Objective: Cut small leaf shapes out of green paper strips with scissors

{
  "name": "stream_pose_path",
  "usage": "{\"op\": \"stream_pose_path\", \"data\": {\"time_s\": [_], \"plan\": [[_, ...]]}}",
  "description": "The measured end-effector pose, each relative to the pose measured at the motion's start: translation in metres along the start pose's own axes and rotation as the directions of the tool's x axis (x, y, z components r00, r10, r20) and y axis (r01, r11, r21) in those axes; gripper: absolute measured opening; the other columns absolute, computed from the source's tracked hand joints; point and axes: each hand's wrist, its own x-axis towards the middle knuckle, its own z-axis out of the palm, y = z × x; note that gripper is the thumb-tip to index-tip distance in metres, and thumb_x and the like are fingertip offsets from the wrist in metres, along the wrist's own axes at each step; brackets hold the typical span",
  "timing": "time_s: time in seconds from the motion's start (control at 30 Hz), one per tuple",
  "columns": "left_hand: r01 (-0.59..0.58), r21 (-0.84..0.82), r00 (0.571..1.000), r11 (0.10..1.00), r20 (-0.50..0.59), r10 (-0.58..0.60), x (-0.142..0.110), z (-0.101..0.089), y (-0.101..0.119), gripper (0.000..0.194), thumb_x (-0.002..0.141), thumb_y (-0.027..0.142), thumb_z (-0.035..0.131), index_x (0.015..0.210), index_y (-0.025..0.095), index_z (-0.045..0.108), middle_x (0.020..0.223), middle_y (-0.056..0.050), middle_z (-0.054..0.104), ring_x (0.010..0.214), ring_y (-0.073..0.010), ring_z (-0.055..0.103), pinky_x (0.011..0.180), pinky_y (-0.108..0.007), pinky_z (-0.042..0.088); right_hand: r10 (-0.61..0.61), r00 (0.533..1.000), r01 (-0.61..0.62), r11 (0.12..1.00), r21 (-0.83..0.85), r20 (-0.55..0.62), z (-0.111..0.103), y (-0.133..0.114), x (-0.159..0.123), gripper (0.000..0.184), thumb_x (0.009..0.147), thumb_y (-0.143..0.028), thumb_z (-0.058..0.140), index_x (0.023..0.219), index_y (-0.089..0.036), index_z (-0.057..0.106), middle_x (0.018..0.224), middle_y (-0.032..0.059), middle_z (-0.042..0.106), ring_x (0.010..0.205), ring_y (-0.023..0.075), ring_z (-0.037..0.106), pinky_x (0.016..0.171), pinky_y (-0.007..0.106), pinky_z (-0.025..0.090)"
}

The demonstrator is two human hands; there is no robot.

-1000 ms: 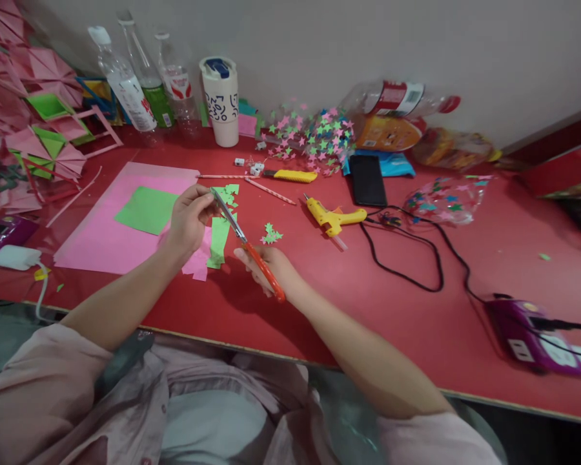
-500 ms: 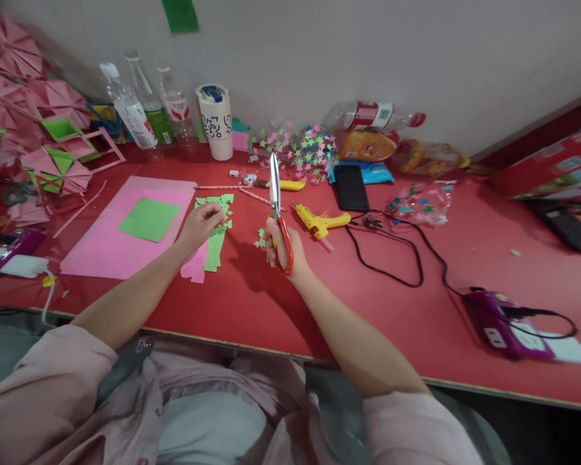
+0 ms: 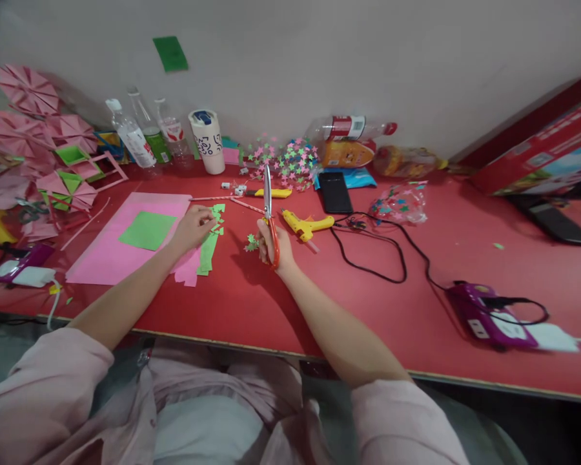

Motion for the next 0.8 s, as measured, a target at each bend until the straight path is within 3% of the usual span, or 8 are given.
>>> {"op": "stream_pose_path", "data": {"time_s": [0.1, 0.23, 0.37, 0.53, 0.8], "plan": [[-0.177, 0.104, 0.976, 0.979, 0.146, 0.161, -0.002, 0.005, 0.013, 0.021, 0.082, 0.033, 0.047, 0.075, 0.018, 0.060, 0.117, -0.008, 0.052, 0.097, -0.0189, 0.055, 0.088, -0.036, 0.043, 0.006, 1.000, -0.006, 1.000, -0.004, -0.001, 0.000, 0.000, 0.001, 0.044, 0.075, -0.062, 0.053, 0.063, -0.022, 0.042, 0.033, -0.0097, 0.034, 0.025, 0.0078, 0.032, 0.030, 0.022, 0.030], [-0.494, 0.176, 0.849, 0.851, 0.310, 0.429, -0.004, 0.021, 0.028, 0.029, 0.087, 0.029, 0.037, 0.084, 0.015, 0.062, 0.125, -0.012, 0.046, 0.113, -0.0233, 0.047, 0.098, -0.040, 0.037, 0.003, 1.000, -0.003, 1.000, -0.019, -0.002, 0.001, -0.001, -0.001, 0.041, 0.076, -0.059, 0.054, 0.062, -0.022, 0.042, 0.033, -0.0092, 0.035, 0.025, 0.0076, 0.031, 0.028, 0.022, 0.028], [-0.589, 0.236, 0.779, 0.773, 0.422, 0.464, -0.005, 0.034, 0.037, 0.029, 0.087, 0.024, 0.034, 0.089, 0.016, 0.062, 0.112, -0.012, 0.052, 0.101, -0.0232, 0.047, 0.088, -0.039, 0.040, -0.003, 1.000, 0.002, 0.999, -0.054, -0.022, 0.002, -0.001, -0.002, 0.041, 0.075, -0.058, 0.054, 0.061, -0.022, 0.043, 0.032, -0.0087, 0.035, 0.025, 0.0076, 0.033, 0.028, 0.022, 0.028], [-0.607, 0.301, 0.767, 0.735, 0.464, 0.443, -0.008, 0.036, 0.038, 0.026, 0.084, 0.033, 0.044, 0.094, 0.013, 0.057, 0.104, -0.012, 0.054, 0.095, -0.0238, 0.046, 0.083, -0.036, 0.040, 0.009, 1.000, -0.010, 0.999, -0.042, -0.024, 0.001, 0.001, -0.001, 0.040, 0.075, -0.057, 0.055, 0.061, -0.021, 0.045, 0.032, -0.0089, 0.035, 0.024, 0.0072, 0.034, 0.028, 0.021, 0.029], [-0.568, 0.372, 0.809, 0.734, 0.415, 0.416, -0.006, 0.041, 0.044, 0.029, 0.083, 0.036, 0.047, 0.097, 0.011, 0.056, 0.105, -0.014, 0.055, 0.096, -0.0252, 0.048, 0.081, -0.036, 0.040, -0.009, 1.000, 0.009, 0.998, -0.055, 0.003, 0.000, 0.000, -0.001, 0.042, 0.074, -0.059, 0.055, 0.062, -0.021, 0.043, 0.033, -0.0086, 0.035, 0.025, 0.0072, 0.035, 0.031, 0.023, 0.032]]}}
